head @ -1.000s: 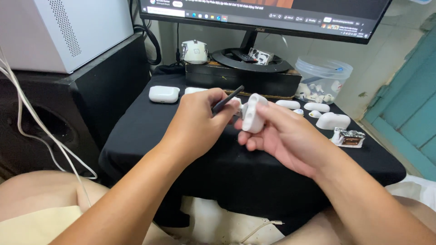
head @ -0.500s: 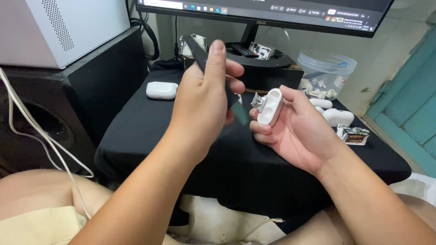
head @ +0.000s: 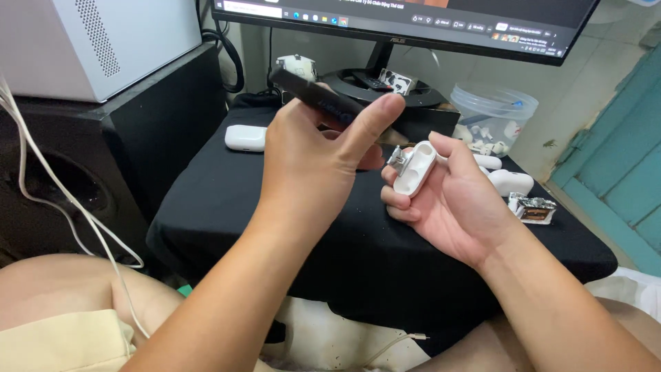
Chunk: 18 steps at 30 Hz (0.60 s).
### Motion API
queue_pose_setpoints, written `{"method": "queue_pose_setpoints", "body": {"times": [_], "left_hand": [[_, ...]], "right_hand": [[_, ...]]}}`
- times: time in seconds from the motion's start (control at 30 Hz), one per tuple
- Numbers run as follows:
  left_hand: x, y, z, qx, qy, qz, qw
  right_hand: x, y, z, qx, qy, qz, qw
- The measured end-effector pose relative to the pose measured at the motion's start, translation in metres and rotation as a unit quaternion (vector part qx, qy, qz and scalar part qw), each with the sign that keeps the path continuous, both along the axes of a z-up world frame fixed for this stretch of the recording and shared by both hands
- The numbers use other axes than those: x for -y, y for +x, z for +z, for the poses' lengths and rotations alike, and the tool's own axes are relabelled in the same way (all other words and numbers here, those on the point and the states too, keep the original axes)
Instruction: Disassembling and inspecting earbud charging cases using a prying tool at a workbench
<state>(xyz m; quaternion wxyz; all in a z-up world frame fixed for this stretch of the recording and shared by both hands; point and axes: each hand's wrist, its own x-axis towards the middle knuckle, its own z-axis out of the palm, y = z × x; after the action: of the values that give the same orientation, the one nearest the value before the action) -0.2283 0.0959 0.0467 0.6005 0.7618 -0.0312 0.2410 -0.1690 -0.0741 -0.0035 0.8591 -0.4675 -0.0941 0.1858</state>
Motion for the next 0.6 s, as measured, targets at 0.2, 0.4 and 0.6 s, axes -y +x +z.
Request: {"method": "queue_pose_setpoints", "body": {"times": [0.2, 0.4, 0.6], "left_hand": [[0.008, 0.003, 0.004, -0.035, -0.064, 0.010, 0.997], [0.008, 0.012, 0.001, -0.084, -0.285, -0.076, 0.952], [0.008, 0.010, 0.013, -0.153, -0.421, -0.083, 0.890]], "right_hand": [[0.002, 0.003, -0.004, 0.012, 0.009, 0.025, 1.000], [0.000, 0.003, -0.003, -0.004, -0.009, 0.003, 1.000], [-0.001, 0.001, -0.001, -0.012, -0.014, -0.009, 1.000]]}}
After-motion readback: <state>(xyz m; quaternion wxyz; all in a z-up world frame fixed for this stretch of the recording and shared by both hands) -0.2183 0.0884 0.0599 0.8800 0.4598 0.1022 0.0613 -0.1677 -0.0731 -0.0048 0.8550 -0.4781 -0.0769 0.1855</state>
